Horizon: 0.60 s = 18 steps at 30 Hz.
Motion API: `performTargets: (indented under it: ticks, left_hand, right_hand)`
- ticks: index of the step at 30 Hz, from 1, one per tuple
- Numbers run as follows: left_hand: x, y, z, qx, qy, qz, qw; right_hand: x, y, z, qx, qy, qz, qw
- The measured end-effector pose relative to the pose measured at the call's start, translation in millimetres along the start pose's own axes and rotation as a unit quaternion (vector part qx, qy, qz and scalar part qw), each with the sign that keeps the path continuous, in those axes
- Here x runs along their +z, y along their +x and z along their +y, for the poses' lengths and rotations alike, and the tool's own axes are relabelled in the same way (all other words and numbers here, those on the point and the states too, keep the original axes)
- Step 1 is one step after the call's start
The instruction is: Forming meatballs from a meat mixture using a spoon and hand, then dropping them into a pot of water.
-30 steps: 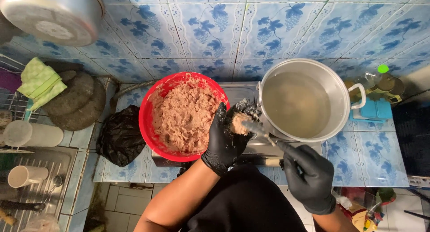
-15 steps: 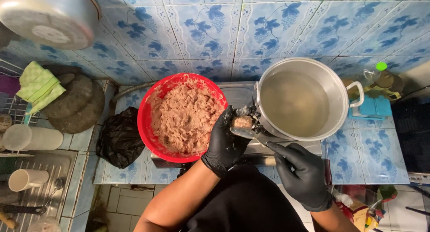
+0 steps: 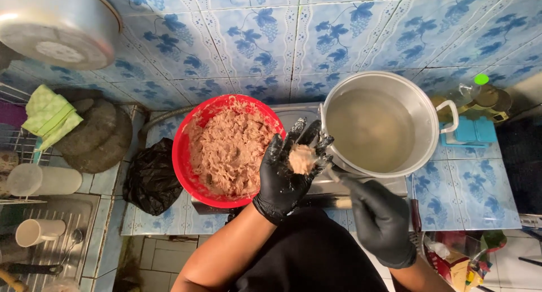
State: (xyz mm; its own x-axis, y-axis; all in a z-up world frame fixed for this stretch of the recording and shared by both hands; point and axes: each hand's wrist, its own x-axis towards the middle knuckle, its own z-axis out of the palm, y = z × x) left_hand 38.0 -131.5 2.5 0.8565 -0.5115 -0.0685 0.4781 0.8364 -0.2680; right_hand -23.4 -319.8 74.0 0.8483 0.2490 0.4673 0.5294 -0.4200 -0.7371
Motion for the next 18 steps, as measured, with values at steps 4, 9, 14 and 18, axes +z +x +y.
performTargets:
  ticks: [4, 9, 14, 18]
  left_hand:
    - [8.3, -4.4, -2.9, 0.056, 0.008, -0.042, 0.998]
    - [35.7, -1.5, -16.8, 0.13, 0.128, -0.099, 0.978]
    - [34.1, 7.9, -19.0, 0.185, 0.123, -0.107, 0.969]
    - [-6.6, 16.3, -12.4, 0.159, -0.037, -0.271, 0.949]
  right_hand:
    - [-4.0, 0.1, 7.2, 0.039, -0.143, 0.028, 0.989]
    - [2.0, -2.8, 3.0, 0.029, -0.207, 0.028, 0.977]
    - [25.6, -17.0, 7.4, 0.102, -0.078, 0.019, 0.992]
    - [30.0, -3.0, -8.7, 0.215, 0.097, -0.005, 0.972]
